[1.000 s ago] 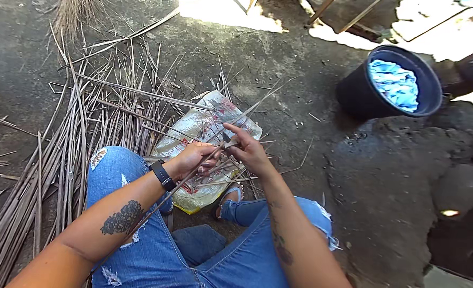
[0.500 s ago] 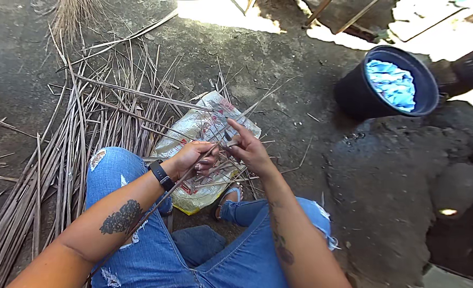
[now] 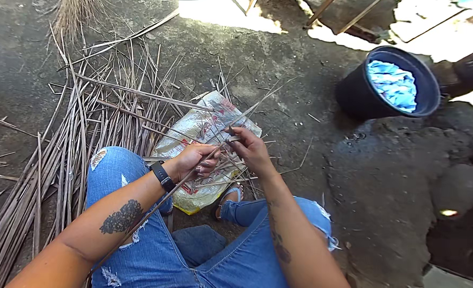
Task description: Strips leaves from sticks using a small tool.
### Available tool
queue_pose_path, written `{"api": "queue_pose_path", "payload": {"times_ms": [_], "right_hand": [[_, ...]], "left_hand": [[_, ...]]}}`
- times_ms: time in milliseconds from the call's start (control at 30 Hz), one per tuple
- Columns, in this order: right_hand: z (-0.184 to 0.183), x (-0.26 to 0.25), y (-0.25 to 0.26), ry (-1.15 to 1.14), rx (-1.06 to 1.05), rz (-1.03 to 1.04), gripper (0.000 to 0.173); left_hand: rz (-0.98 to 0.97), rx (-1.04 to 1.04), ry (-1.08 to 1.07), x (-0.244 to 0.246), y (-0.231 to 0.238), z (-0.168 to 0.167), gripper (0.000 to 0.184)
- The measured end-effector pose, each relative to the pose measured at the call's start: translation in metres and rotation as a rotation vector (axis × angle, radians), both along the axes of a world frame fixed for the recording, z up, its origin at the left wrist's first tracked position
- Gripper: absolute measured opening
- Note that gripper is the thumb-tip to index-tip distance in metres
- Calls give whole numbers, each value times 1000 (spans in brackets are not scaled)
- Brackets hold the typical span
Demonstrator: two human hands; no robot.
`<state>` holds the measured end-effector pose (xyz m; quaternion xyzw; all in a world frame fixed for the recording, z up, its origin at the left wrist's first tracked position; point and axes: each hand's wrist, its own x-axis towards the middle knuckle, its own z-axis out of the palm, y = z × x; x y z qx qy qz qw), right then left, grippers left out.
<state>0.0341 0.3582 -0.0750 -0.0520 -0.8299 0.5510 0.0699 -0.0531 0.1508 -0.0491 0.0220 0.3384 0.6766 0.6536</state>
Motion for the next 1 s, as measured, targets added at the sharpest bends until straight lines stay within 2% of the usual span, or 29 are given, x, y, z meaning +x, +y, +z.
{"api": "queue_pose_path", "payload": {"times_ms": [67,167,233,300,467,567,600,667,733,800,867,1000], "right_hand": [[1,0,1,-4,-112,-9,31],[10,2,-7,-113,-435,4,33],[11,3,-13,-153,-552,-12,34],[9,2,-17,-173,-621,-62,29],[7,0,-15,-156,-614,-171,2],[8,-1,-9,-131,-626,-280,7],[9,1,-8,-155,-644,-278,15],[14,3,-9,-262,-647,-183,37],[14,4,-15,-339,-642,-51,46],[11,3,-24,-354,-655,50,49],[9,2,-27,-341,-659,115,45],[4,1,-25,-301,-637,163,40]], "left_hand": [[16,-19,58,1,0,-1,43],[96,-110,301,5,2,-4,40],[84,-132,451,7,3,-9,38],[42,-120,510,9,6,-14,39],[-53,-114,586,8,6,-13,39],[-73,-200,635,6,4,-8,33],[-41,-234,651,7,3,-9,32],[50,-296,676,7,1,-13,29],[108,-331,719,5,-1,-14,28],[141,-319,772,5,-1,-14,28],[157,-305,803,4,3,-16,27],[143,-310,801,4,6,-11,28]]}}
